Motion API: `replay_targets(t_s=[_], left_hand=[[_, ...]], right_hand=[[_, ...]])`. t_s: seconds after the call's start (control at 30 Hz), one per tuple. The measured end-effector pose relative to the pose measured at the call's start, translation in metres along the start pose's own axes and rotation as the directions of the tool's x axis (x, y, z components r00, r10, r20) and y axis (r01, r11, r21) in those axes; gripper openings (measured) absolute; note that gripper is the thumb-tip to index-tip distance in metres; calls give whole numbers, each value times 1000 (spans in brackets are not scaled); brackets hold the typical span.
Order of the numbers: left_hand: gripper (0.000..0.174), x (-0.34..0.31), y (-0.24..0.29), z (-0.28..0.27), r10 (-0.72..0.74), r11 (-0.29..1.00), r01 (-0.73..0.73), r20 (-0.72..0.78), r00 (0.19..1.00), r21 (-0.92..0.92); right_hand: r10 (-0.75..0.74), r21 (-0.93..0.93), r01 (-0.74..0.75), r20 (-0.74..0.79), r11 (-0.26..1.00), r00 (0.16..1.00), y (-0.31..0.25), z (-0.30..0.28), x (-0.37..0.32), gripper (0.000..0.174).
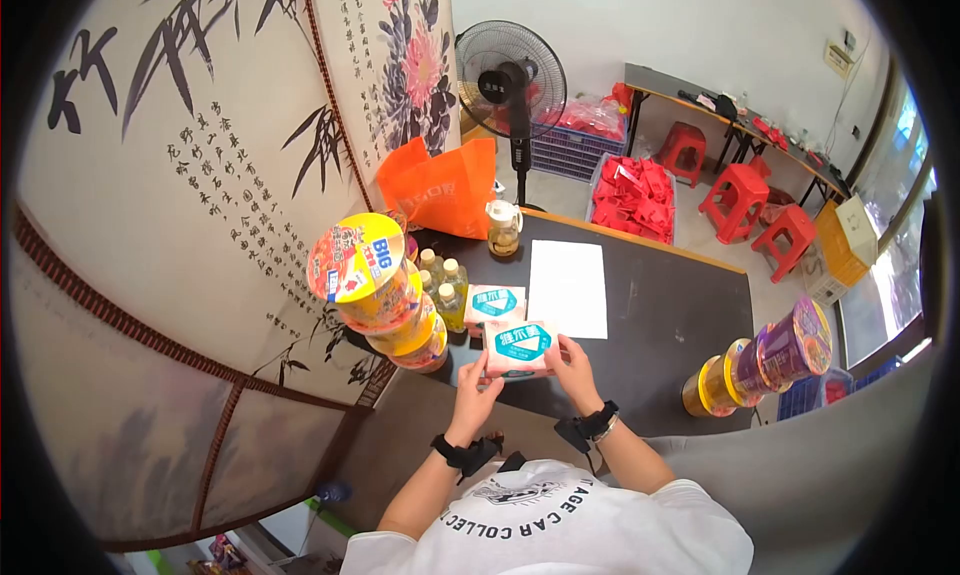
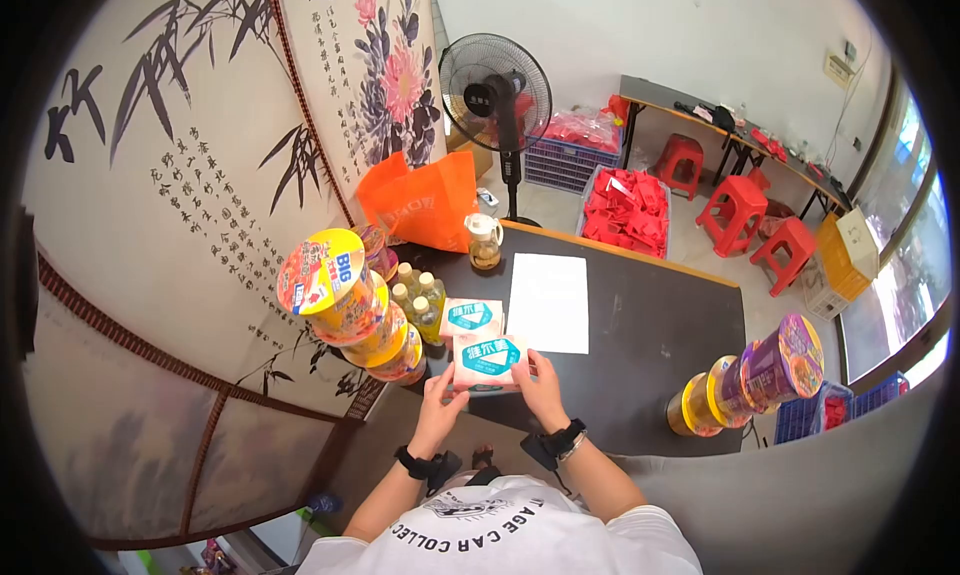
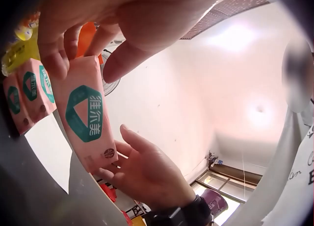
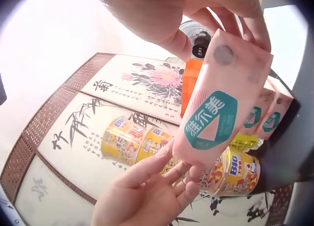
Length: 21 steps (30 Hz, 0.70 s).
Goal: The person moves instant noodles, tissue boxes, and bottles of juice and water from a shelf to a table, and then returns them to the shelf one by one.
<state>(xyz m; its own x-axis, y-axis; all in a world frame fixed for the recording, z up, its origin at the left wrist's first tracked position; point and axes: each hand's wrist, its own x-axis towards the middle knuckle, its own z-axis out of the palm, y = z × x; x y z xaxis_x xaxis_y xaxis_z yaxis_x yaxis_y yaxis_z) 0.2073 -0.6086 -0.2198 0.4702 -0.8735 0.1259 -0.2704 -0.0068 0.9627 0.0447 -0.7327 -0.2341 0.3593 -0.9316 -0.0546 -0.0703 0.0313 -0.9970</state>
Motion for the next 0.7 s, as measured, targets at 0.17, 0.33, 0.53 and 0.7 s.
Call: replay_targets(t_s=[0.17, 0.33, 0.53, 0.7], left_hand=[[63, 59, -27, -6, -3, 996, 4, -17, 1000, 87], [70, 108, -40, -5, -17, 995, 27, -116, 993, 91], [73, 125, -66, 0, -219, 963, 220, -23, 975, 153], [80, 112, -85, 7, -173, 971, 164, -40, 984, -172]], right_hand=[[-30, -36, 29, -48, 999, 998, 18, 32, 55, 49], [-193, -202, 169, -104, 965, 976, 10, 61, 91, 48], [-127, -279, 109, -47, 954, 991, 30, 67, 108, 49], [-79, -238, 61, -65, 969, 995, 14, 60, 98, 54]])
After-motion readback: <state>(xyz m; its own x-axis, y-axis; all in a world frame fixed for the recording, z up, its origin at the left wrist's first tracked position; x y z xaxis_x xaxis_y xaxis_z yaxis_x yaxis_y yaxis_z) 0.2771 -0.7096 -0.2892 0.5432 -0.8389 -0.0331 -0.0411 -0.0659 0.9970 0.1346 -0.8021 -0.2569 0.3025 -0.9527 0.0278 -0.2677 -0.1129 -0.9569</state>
